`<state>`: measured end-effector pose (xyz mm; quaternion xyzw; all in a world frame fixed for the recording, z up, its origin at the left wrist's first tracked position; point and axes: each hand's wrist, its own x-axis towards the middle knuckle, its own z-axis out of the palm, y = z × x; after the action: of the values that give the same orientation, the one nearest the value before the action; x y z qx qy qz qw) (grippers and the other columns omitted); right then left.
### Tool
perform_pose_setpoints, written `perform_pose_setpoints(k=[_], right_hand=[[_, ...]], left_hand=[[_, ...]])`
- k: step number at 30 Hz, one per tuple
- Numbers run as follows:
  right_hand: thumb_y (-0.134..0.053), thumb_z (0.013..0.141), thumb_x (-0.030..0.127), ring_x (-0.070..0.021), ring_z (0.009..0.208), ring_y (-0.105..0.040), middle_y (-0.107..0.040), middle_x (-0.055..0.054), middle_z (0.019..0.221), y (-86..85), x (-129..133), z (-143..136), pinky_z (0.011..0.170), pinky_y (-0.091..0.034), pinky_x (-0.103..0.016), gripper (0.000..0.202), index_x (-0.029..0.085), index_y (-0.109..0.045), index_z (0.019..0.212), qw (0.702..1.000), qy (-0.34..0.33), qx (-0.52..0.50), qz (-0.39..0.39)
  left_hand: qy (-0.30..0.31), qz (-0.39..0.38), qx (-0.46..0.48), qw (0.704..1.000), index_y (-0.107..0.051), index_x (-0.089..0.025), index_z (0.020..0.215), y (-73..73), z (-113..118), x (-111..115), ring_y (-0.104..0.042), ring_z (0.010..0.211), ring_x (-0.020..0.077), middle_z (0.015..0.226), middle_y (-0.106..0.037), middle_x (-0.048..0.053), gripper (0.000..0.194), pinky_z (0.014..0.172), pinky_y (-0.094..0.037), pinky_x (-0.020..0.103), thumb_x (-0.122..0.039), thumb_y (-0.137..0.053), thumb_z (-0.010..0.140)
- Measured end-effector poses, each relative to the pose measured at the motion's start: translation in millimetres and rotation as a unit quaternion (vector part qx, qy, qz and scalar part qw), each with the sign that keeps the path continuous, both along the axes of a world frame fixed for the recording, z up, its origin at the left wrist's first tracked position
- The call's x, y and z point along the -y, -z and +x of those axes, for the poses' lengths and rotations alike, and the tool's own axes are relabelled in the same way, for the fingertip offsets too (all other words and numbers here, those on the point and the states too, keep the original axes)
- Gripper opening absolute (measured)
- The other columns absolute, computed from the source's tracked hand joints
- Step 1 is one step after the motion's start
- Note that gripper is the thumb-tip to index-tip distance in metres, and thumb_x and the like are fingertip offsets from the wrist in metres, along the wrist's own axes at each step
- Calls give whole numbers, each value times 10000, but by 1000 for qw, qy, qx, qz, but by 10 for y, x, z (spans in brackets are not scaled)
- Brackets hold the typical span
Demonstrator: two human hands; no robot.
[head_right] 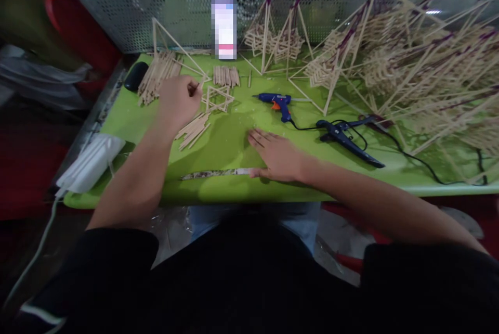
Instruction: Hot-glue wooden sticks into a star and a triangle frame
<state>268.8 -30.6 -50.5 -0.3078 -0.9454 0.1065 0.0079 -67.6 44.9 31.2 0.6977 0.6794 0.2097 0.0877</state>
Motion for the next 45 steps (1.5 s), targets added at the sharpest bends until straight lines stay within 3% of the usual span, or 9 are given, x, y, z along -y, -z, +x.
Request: perform_pose_setpoints(k=[7, 12, 19, 23, 26, 30, 35, 40, 45], right_hand=[[-520, 1067, 880, -460, 1819, -185, -171, -278, 1928, 49, 280, -64, 1460, -267, -666, 1219, 86, -117, 1900, 996, -66, -47, -37], [-539, 1043, 903, -444, 1802, -272, -228, -254, 1924, 29, 317, -34, 1450, -321, -629, 1225, 107, -174, 1899, 995, -92, -38, -31], [-551, 1071, 846, -491, 1778, -310, -215, -270, 1924, 116, 222, 194, 1428, -337, -688, 1215, 122, -52, 1909, 999, 40, -27, 21], [-441, 1112, 828, -505, 1801, -223, -213, -322, 1913, 124, 10, -146, 1453, -252, -699, 1138, 1, -230, 1865, 995, 93, -35, 10], [-473, 1091, 849, -505, 1806, -211, -234, -312, 1913, 79, -25, -236, 1456, -258, -685, 1157, -22, -315, 1837, 999, 40, -31, -14], [-573, 1061, 845, -465, 1780, -330, -275, -264, 1917, 42, 221, 67, 1434, -348, -636, 1166, 72, -264, 1878, 999, -29, -28, -14], [-531, 1098, 804, -500, 1601, -586, -551, -307, 1764, -101, 469, 292, 1264, -549, -660, 983, 72, -519, 1752, 996, 70, -4, 60], [-429, 1207, 473, -420, 1244, -772, -774, -247, 1411, -315, 70, -44, 1003, -651, -568, 567, 123, -749, 1517, 987, 144, -16, 64], [-639, 1119, 382, -329, 1162, -754, -771, -144, 1308, -265, -421, -230, 959, -589, -441, 340, 215, -854, 1322, 996, 76, -40, 20]], left_hand=[[9, -3, 23, 1000, -802, -231, 1086, -36, 56, 44, -711, 1052, 314, 1119, -810, 123, 285, 1035, -574, 492, -331, -535, 1100], [4, -23, 12, 1000, -788, -233, 1100, -65, 111, 81, -720, 1038, 302, 1130, -812, 119, 280, 977, -597, 462, -346, -532, 1119], [11, -5, 4, 1000, -778, -236, 1068, -44, 89, 73, -722, 982, 291, 1083, -798, 119, 271, 945, -608, 468, -348, -541, 1134], [15, -7, 4, 1000, -777, -214, 1080, -23, 108, 82, -736, 1020, 310, 1126, -806, 134, 253, 954, -606, 481, -328, -555, 1120], [17, -17, 6, 1000, -768, -213, 1069, -19, 137, 93, -738, 1004, 296, 1119, -808, 127, 236, 943, -609, 461, -324, -565, 1118], [19, -21, 0, 1000, -770, -227, 1082, -40, 162, 105, -726, 986, 285, 1091, -812, 107, 259, 943, -615, 459, -360, -554, 1130], [13, -26, 9, 1000, -797, -217, 1145, -80, 167, 133, -734, 1058, 322, 1136, -817, 121, 311, 1004, -590, 502, -375, -530, 1133], [24, -22, 13, 999, -785, -236, 1120, -62, 188, 145, -724, 1043, 305, 1117, -814, 111, 296, 957, -595, 459, -387, -531, 1143], [23, -34, 11, 999, -755, -244, 1051, -58, 220, 155, -728, 1036, 306, 1106, -812, 104, 226, 941, -587, 454, -330, -560, 1125]])
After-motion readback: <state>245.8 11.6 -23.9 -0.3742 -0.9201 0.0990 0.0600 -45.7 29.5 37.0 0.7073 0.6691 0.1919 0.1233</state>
